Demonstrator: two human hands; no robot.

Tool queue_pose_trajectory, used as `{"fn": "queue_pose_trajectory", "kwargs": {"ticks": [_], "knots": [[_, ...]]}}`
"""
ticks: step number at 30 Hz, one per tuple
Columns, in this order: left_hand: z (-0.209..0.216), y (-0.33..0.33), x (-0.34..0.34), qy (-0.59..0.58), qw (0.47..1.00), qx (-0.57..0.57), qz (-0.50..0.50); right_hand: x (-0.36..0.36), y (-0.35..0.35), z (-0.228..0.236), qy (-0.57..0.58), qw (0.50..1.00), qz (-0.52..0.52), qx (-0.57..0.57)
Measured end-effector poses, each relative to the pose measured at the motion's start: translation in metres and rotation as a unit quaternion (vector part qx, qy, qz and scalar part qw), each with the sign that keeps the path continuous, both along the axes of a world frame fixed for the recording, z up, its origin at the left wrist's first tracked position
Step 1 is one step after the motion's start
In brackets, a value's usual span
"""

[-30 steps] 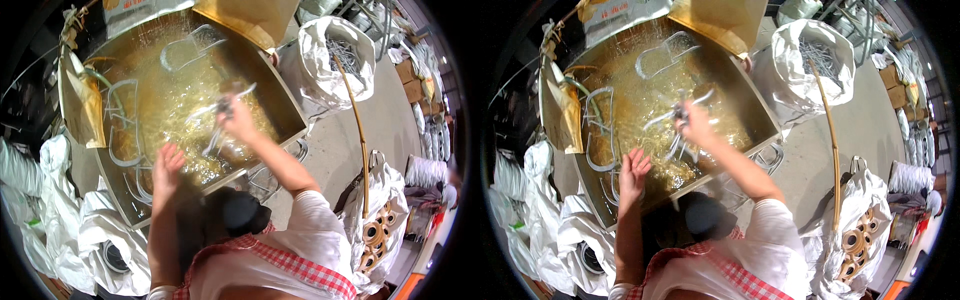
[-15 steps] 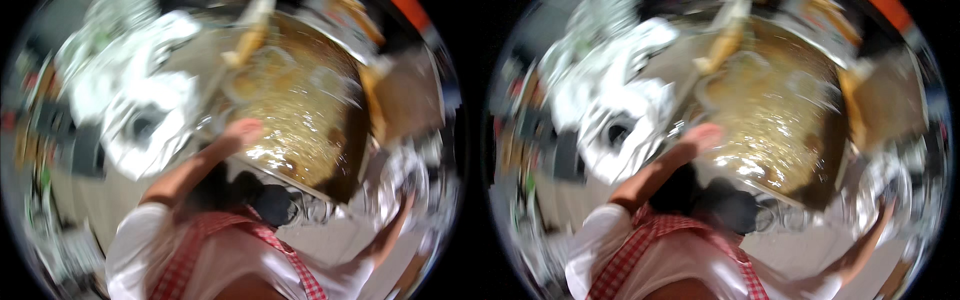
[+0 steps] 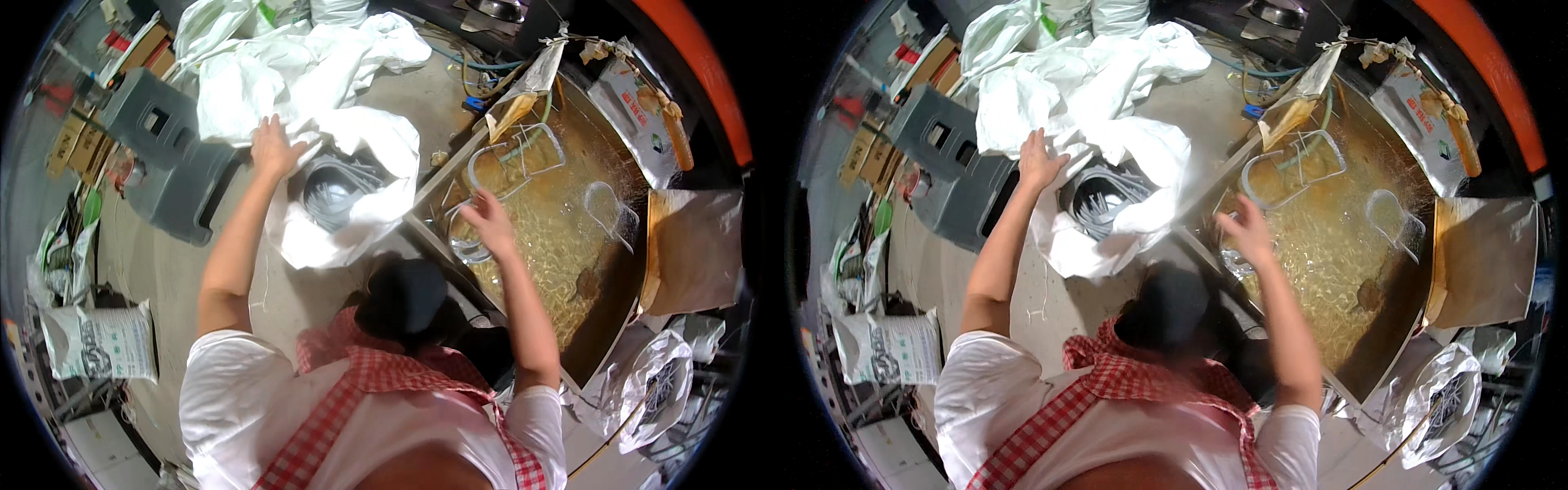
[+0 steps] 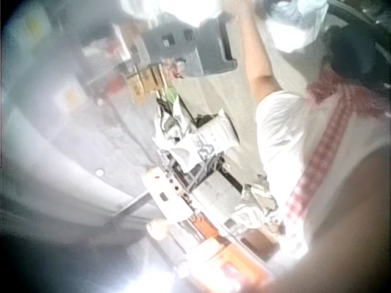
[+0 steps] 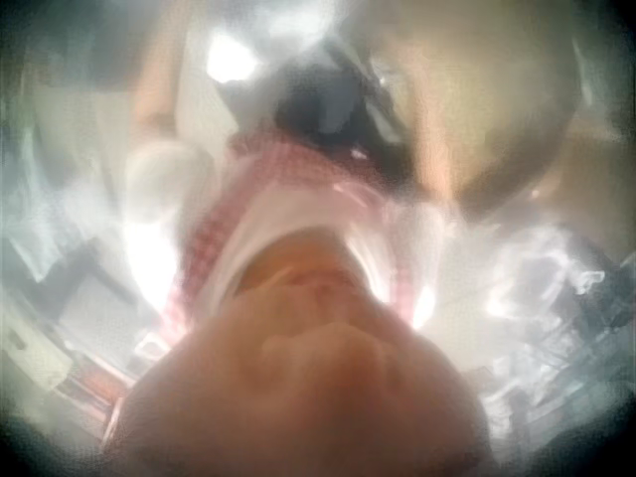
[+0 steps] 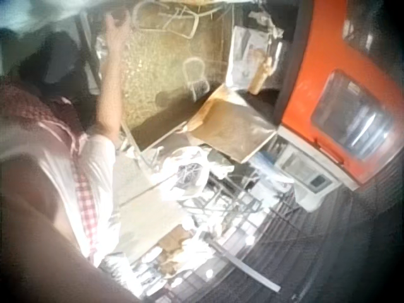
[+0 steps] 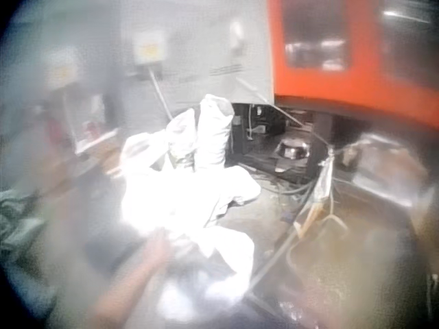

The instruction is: The person picks up plastic frames from a bin of water, shakes them, and places them into a large white bag, repeating the process with multiple frames.

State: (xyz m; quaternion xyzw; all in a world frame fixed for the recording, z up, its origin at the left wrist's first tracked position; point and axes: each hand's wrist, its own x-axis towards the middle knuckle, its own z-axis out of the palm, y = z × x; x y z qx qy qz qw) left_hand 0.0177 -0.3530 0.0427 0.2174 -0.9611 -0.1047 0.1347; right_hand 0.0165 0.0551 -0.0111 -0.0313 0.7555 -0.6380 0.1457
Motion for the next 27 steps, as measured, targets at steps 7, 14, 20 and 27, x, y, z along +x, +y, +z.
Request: {"fn": "queue_pose_trajectory", "kwargs": {"ticks": [7, 14, 20, 27], "knots": [[-0.042, -0.037, -0.049, -0.179, 0.983, 0.044, 0.017, -0.026, -0.168, -0.080, -0.085, 0.969, -0.172, 0.154], [-0.045, -0.099, -0.092, 0.102, 0.940, 0.325, -0.018, -0.067, -0.168, 0.021, -0.218, 0.912, -0.237, -0.255], [-0.013, -0.082, -0.105, 0.218, 0.865, 0.451, -0.003, -0.092, -0.155, 0.074, -0.103, 0.928, -0.188, -0.306], [-0.049, -0.039, -0.116, 0.137, 0.950, 0.278, -0.045, -0.088, -0.120, 0.016, -0.081, 0.985, -0.151, -0.037]]}}
